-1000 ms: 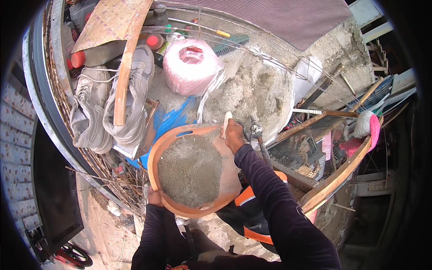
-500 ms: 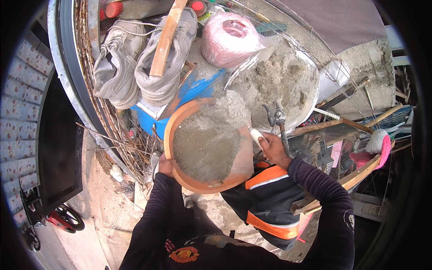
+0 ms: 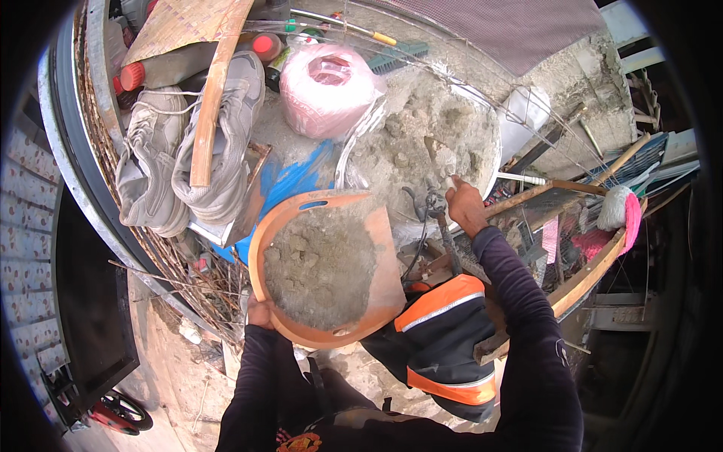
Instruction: The person scoops wet concrete from a large container into an orange basin using a trowel, then carries the basin to a pile of dry sand and dumps it. The person repeats the scooping and dumping cycle and briefly uses a hoe to mix the pile.
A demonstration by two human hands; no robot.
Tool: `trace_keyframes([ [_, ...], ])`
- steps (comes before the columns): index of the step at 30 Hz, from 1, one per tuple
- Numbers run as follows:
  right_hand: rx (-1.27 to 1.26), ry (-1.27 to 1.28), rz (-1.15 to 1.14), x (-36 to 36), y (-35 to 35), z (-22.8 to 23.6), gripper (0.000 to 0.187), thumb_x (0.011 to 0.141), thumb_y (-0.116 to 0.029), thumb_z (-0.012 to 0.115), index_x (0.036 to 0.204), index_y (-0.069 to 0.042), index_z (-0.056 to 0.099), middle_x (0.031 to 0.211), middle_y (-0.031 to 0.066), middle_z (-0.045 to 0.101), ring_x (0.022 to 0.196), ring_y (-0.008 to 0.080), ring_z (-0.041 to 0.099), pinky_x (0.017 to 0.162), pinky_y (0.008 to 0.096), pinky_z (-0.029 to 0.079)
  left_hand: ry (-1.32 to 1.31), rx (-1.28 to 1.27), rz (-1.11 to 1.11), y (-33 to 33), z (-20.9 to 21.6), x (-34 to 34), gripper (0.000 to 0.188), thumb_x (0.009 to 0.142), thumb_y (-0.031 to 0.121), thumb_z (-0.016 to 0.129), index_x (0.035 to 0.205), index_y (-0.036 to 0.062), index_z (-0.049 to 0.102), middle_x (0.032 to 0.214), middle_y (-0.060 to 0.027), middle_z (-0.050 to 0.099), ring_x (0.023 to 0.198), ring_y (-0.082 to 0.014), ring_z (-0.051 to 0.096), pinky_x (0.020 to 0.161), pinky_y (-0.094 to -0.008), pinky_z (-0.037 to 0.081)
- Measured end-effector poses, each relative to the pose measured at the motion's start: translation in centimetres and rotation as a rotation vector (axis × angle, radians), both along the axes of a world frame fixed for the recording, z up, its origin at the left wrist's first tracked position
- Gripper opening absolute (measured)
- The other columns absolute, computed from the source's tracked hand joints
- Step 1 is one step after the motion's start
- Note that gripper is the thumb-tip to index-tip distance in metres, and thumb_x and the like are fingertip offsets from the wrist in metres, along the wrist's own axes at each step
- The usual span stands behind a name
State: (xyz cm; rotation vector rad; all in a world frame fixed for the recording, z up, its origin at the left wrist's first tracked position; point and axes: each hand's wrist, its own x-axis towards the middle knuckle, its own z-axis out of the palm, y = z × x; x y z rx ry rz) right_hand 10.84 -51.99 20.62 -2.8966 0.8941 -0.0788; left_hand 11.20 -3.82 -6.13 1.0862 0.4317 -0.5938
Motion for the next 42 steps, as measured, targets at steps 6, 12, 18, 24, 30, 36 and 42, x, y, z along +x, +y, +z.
trace_keyframes([
  [6,0.068,0.027,0.033,2.7,-0.8,-0.3,0.027,0.078,-0.017,0.051,0.089,0.006,0.061,0.078,0.0311,0.060,0.081,0.0453,0.061,0.074,0.0474,0.049,0.024,-0.007,0.023,0.0,1.0,0.2,0.032,0.059,-0.012,0.043,0.086,0.0041,0.052,0.066,-0.0024,0.047,0.052,-0.0172,0.050,0.046,-0.0286,0.041],
  [12,-0.049,0.159,0.426,4.6,-0.2,-2.6,0.019,0.076,-0.015,0.053,0.069,0.002,0.060,0.063,0.0232,0.057,0.065,0.0408,0.059,0.061,0.0461,0.049,-0.004,0.019,0.021,0.9,0.0,0.0,0.031,0.057,-0.012,0.044,0.083,0.0038,0.052,0.063,-0.0022,0.049,0.052,-0.0161,0.050,0.046,-0.0278,0.041],
  [18,0.656,0.048,-0.095,7.1,-2.5,-10.8,0.017,0.082,-0.013,0.051,0.067,-0.004,0.052,0.059,0.0100,0.054,0.052,0.0269,0.055,0.045,0.0406,0.043,0.001,0.014,0.006,0.0,0.5,0.0,0.031,0.056,-0.011,0.045,0.081,0.0037,0.052,0.063,-0.0025,0.050,0.052,-0.0166,0.050,0.046,-0.0275,0.041],
  [24,1.044,-0.265,-0.774,11.3,1.6,-9.0,0.027,0.089,-0.025,0.050,0.082,0.001,0.050,0.060,0.0120,0.050,0.040,0.0193,0.047,0.033,0.0336,0.035,0.073,0.023,0.043,-0.9,2.9,0.4,0.029,0.056,-0.009,0.045,0.080,0.0047,0.052,0.063,-0.0030,0.049,0.051,-0.0174,0.049,0.044,-0.0289,0.040],
  [30,1.287,-0.320,-0.769,10.3,0.1,-8.7,0.031,0.095,-0.030,0.043,0.108,-0.002,0.047,0.065,0.0103,0.054,0.043,0.0158,0.046,0.034,0.0298,0.035,-0.016,-0.002,0.016,0.1,0.3,0.1,0.027,0.057,-0.009,0.044,0.079,0.0056,0.051,0.064,-0.0021,0.048,0.050,-0.0168,0.048,0.044,-0.0289,0.040],
  [36,1.357,-0.389,-0.709,7.2,0.1,-7.4,0.028,0.094,-0.027,0.043,0.110,-0.004,0.047,0.067,0.0103,0.055,0.045,0.0157,0.047,0.037,0.0307,0.036,-0.037,0.034,-0.011,-0.4,0.1,0.0,0.028,0.056,-0.009,0.045,0.079,0.0061,0.051,0.065,-0.0005,0.047,0.052,-0.0153,0.048,0.046,-0.0274,0.040],
  [42,1.330,-0.278,-0.492,2.9,1.8,-1.8,0.026,0.095,-0.025,0.042,0.111,-0.005,0.048,0.063,0.0081,0.054,0.041,0.0138,0.046,0.032,0.0274,0.036,-0.018,0.010,0.031,0.9,-0.8,0.0,0.034,0.057,-0.011,0.045,0.087,0.0051,0.052,0.067,-0.0002,0.045,0.054,-0.0161,0.048,0.048,-0.0288,0.041],
])
